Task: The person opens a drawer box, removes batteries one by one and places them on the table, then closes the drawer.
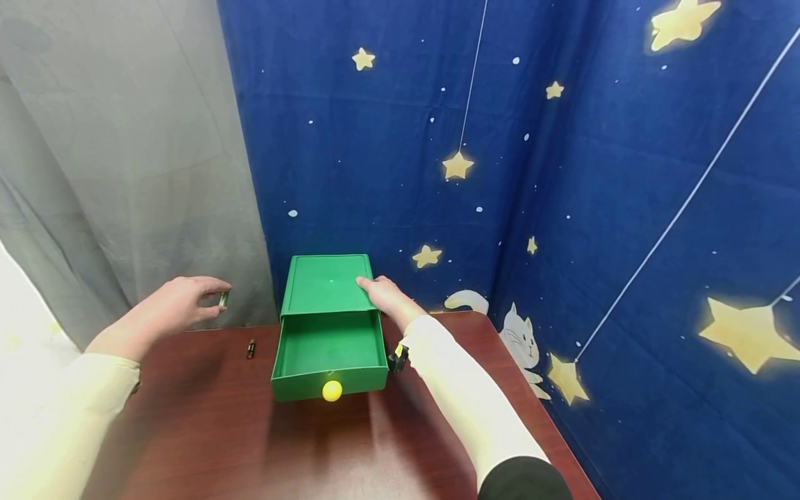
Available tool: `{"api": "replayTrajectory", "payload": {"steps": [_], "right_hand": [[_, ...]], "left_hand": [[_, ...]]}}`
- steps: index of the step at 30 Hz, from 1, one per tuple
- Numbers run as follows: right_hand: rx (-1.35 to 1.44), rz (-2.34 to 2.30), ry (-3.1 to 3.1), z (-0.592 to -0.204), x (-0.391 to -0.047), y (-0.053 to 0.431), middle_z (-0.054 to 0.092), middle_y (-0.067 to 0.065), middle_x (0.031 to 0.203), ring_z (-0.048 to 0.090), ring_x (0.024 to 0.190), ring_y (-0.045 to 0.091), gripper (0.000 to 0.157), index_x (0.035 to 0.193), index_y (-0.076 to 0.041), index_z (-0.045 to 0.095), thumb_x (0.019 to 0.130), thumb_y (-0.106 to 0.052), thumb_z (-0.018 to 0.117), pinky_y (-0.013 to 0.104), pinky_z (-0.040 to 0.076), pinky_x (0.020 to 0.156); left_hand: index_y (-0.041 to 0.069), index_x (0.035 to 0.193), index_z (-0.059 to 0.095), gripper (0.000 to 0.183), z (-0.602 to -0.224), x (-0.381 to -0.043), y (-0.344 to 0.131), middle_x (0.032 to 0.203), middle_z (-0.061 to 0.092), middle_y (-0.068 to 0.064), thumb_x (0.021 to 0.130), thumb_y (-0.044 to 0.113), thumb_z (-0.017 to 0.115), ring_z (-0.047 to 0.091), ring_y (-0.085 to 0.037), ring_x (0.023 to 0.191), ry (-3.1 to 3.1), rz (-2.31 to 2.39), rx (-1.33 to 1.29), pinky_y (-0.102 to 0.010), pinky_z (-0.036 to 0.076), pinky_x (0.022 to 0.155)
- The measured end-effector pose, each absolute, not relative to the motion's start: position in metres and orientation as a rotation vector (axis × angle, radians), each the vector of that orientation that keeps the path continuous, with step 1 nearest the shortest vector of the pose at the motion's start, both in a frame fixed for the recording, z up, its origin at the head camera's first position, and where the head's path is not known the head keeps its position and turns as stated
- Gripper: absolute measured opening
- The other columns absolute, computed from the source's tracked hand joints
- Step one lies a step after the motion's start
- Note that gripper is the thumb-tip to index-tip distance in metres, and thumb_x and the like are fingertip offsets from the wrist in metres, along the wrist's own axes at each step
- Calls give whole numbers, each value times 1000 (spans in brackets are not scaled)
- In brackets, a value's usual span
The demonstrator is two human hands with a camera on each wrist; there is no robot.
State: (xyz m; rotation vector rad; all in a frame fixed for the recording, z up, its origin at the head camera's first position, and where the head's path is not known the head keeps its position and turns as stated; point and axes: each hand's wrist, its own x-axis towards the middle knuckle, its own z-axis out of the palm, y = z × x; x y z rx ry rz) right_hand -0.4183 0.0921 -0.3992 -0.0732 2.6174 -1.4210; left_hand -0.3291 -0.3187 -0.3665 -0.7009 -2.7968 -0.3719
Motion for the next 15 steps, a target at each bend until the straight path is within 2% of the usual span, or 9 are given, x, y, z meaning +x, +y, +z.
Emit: {"api": "replayTrajectory", "payload": {"steps": [15], "right_hand": [[-62,-1423,2617,-399,-418,92,61,23,149,62,135,36,74,158,2,52,112,-56,56,51,51,114]], "left_hand": [[-10,135,70,46,-393,-348,-327,132,71,-32,96,8,85,71,-49,116,-2779,-367,-668,-64,58,97]]}}
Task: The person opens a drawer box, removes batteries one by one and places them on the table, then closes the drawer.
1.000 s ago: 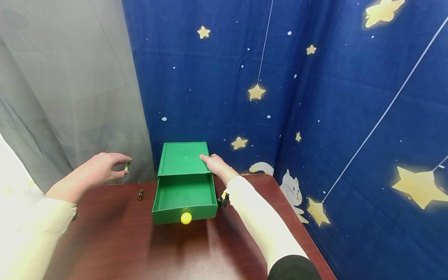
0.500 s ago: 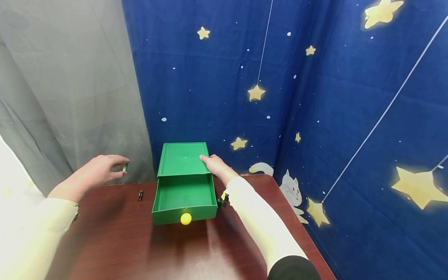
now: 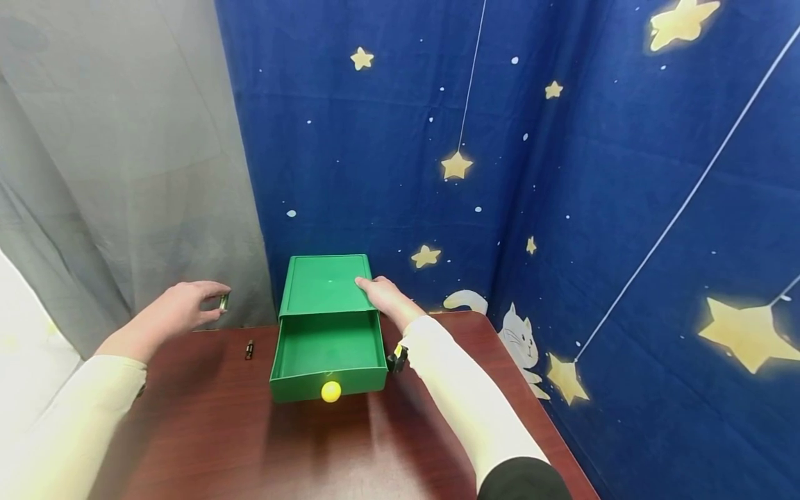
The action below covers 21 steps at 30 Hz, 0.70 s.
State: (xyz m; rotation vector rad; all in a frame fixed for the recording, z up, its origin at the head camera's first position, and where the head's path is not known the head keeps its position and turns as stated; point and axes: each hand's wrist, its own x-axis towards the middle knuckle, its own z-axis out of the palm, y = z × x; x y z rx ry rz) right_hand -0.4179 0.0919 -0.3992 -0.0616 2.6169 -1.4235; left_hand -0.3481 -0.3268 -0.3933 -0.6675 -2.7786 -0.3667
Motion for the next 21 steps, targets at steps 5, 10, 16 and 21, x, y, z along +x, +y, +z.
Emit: {"api": "replayTrajectory", "payload": {"steps": [5,10,16,21], "right_hand": [[-65,-1421,2615,-400,-419,92,61,23,149,62,135,36,74,158,1,52,111,-57,56,51,50,115],[-63,-1418,2624,-401,-420,92,61,22,149,62,135,35,74,157,1,52,111,-57,56,50,49,115],[-60,-1413,2615,-400,-421,92,61,22,151,61,136,36,74,158,1,52,111,-57,56,51,49,116],[-50,-1406,2610,-400,-421,92,59,22,153,60,139,36,75,160,0,50,111,-57,56,51,48,117]], "left_hand": [[-10,135,70,45,-400,-353,-329,132,71,-32,96,8,85,71,-49,115,-2782,-365,-670,-64,59,95],[-10,138,68,47,-409,-359,-330,136,69,-33,97,9,84,70,-51,117,-2806,-375,-638,-65,58,97],[-10,141,66,50,-418,-365,-330,139,66,-34,98,10,83,69,-52,120,-2829,-386,-597,-66,56,99],[-11,140,66,49,-424,-369,-331,137,67,-35,98,8,83,69,-53,120,-2842,-406,-575,-67,56,99]]}}
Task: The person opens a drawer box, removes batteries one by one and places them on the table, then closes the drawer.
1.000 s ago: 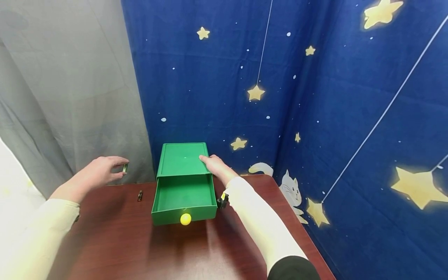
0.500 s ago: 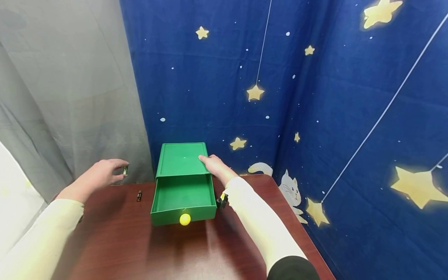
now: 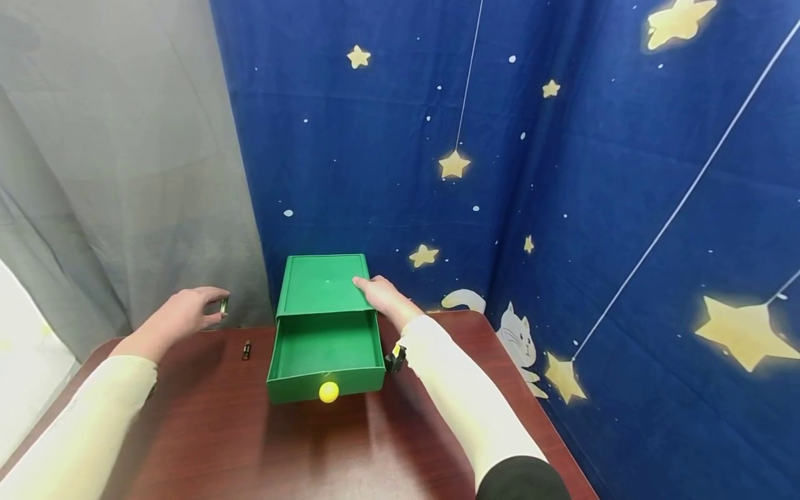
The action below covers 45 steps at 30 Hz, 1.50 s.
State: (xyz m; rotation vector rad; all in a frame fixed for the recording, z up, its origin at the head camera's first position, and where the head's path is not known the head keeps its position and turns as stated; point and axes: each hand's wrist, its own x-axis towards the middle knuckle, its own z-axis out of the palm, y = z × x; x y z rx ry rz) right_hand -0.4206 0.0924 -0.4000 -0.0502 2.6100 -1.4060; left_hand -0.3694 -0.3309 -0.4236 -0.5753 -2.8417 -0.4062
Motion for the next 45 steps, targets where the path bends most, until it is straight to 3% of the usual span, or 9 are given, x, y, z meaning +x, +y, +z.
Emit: {"api": "replayTrajectory", "payload": {"steps": [14,37,45], "right_hand": [[-38,-1412,2610,-400,-420,91,63,20,148,63,133,33,71,157,-1,53,112,-56,55,49,51,113],[-25,-1455,2579,-400,-419,91,62,20,149,64,134,34,73,158,-2,52,111,-57,57,51,52,113],[-28,-1482,2567,-400,-417,91,64,21,147,64,132,34,71,156,-1,54,111,-56,58,51,53,112]], "left_hand": [[-13,133,69,44,-465,-378,-334,128,71,-33,96,7,81,70,-51,116,-2942,-437,-535,-65,57,97],[-10,123,74,37,-506,-384,-332,107,75,-24,92,6,84,72,-40,97,-2958,-498,-563,-61,59,87],[-10,121,75,36,-519,-387,-333,109,76,-25,90,7,84,72,-44,101,-2942,-488,-593,-62,58,91]]}}
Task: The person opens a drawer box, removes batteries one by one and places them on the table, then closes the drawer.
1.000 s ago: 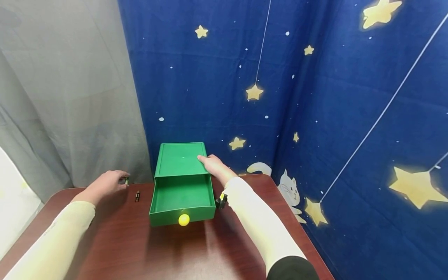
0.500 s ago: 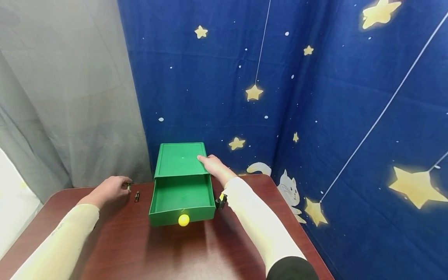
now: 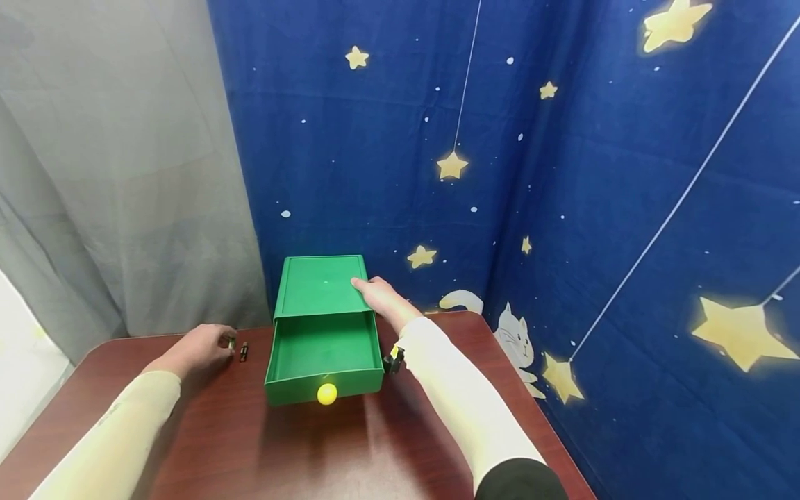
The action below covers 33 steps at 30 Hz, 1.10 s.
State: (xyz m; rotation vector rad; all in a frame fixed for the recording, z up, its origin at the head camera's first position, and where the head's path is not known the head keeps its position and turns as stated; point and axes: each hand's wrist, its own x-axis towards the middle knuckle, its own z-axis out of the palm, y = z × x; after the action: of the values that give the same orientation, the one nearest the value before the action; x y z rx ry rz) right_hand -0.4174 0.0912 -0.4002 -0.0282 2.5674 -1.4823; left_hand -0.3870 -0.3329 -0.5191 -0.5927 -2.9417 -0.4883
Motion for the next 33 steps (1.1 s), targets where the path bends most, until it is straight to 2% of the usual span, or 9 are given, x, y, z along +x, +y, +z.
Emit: {"api": "replayTrajectory", "payload": {"steps": [21,33], "right_hand": [[-16,-1447,2590,-400,-417,91,63,20,147,63,134,35,71,156,-2,54,111,-57,57,51,51,113],[-18,-1425,2603,-400,-420,91,61,21,150,61,136,36,72,157,-1,53,111,-57,56,51,49,116]], "left_hand": [[-6,121,76,32,-535,-392,-330,114,75,-24,91,2,83,71,-40,102,-3009,-576,-551,-61,58,92],[-9,127,73,38,-535,-392,-331,116,75,-25,90,-2,80,70,-38,104,-3025,-683,-564,-58,58,91]]}}
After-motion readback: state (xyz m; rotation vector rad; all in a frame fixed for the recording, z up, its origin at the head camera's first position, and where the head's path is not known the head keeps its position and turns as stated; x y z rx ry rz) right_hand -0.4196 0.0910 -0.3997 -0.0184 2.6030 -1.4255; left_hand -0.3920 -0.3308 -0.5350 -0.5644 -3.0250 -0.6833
